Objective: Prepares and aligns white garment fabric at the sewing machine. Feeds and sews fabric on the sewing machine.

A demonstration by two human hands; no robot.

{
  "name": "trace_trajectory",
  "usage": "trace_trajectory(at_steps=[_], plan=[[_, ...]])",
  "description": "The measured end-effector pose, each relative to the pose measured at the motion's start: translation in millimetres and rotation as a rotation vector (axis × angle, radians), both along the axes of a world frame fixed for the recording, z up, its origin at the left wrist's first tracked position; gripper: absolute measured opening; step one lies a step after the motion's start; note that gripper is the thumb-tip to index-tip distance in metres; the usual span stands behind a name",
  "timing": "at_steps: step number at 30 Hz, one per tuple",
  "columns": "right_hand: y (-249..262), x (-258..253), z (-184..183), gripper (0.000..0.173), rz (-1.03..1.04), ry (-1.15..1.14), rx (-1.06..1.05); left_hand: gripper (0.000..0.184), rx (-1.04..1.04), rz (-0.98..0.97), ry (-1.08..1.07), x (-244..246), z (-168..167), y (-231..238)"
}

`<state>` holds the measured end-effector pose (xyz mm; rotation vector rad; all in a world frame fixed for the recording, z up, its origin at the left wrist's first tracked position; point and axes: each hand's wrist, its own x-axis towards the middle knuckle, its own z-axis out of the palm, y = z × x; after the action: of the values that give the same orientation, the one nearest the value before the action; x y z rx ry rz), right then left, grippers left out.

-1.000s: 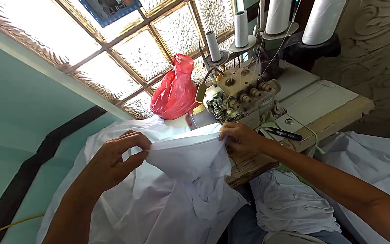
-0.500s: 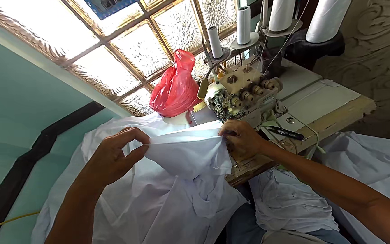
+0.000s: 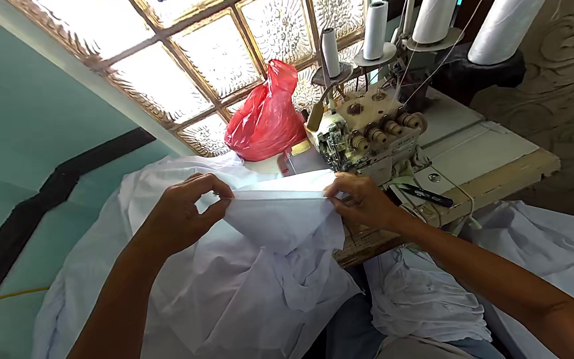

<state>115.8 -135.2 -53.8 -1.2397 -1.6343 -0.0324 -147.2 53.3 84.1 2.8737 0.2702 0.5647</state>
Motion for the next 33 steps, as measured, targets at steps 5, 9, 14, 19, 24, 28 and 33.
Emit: trace_trajectory(at_steps=[5,9,14,19,24,28,33], plan=[[-11.7,8.9,-4.1,0.013,0.084,0.003,-0.068,0.021,0.016,-0.022,-0.083,14.8,-2.9,-12.0],[-24.5,15.2,-3.8,0.022,0.163,0.033,-0.156,0.019,0.023,-0.07,-0.084,28.4,-1.3,-24.9],[-34.0,17.6,-14.9,0.023,0.141,-0.007,-0.175,0.024,0.091,-0.106,-0.008,44.9,-2.6,-32.6],[-45.1,17.8,-21.8,0.018,0.119,-0.026,-0.181,0.029,0.111,-0.195,0.135,45.6,-3.1,-18.8],[-52.1,11.8,-33.5,0.021,0.081,-0.035,-0.252,0.031,0.126,-0.294,0.207,39.8,-8.0,-3.7],[-44.1,15.5,-39.7,0.021,0.093,0.0,-0.213,0.031,0.09,-0.234,0.121,47.2,-4.0,-19.0],[-41.0,23.7,-37.9,0.018,0.034,-0.104,-0.141,0.03,0.4,-0.209,0.093,66.0,-2.5,-65.5]])
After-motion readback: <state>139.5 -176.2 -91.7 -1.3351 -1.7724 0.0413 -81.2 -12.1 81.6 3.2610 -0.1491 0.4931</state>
